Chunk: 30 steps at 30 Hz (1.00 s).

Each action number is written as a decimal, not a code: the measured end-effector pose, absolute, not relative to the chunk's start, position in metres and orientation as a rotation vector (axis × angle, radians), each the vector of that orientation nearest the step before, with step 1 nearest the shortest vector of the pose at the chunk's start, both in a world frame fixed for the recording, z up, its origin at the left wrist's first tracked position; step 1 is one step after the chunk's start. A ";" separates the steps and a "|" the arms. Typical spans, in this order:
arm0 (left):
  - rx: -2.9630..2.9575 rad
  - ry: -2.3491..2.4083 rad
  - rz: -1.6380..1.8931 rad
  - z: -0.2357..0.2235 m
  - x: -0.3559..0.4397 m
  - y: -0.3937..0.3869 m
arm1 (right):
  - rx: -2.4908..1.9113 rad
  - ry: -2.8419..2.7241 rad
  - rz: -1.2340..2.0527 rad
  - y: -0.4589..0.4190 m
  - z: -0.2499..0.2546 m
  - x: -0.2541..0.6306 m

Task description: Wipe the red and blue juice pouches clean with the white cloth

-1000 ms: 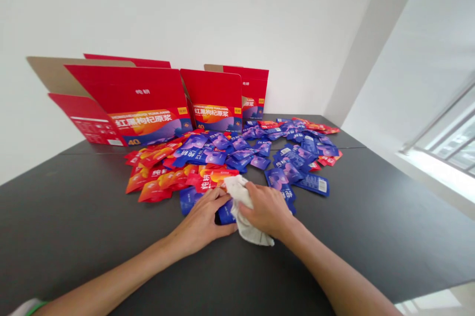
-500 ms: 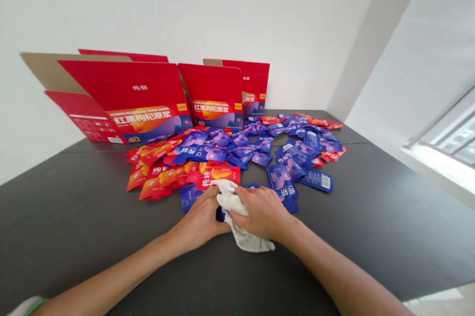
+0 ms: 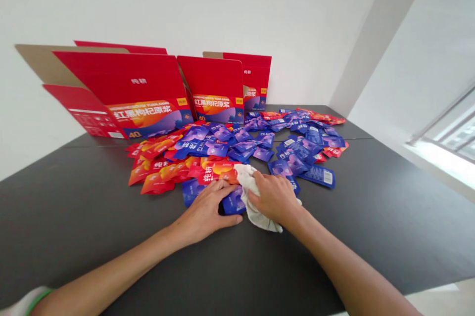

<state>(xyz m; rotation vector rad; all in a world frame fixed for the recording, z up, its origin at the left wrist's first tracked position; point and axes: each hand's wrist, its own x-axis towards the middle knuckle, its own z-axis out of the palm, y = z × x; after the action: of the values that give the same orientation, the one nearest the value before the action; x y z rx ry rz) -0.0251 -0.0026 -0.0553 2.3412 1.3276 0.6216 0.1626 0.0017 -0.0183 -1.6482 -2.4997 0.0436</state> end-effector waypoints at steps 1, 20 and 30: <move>2.345 1.314 0.626 -0.055 -0.025 -0.002 | -1.602 -2.528 0.064 0.001 -0.018 0.162; 2.331 1.307 0.635 -0.052 -0.025 -0.003 | -1.637 -2.533 0.055 0.002 -0.017 0.166; 2.344 1.292 0.679 -0.052 -0.024 -0.003 | -1.417 -2.643 0.111 0.001 -0.018 0.166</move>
<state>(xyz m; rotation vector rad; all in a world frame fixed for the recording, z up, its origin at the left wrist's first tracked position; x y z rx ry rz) -0.0241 -0.0031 -0.0516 2.3443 1.2918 0.6794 0.1663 0.0011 -0.0176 -1.4170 -2.6435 0.1107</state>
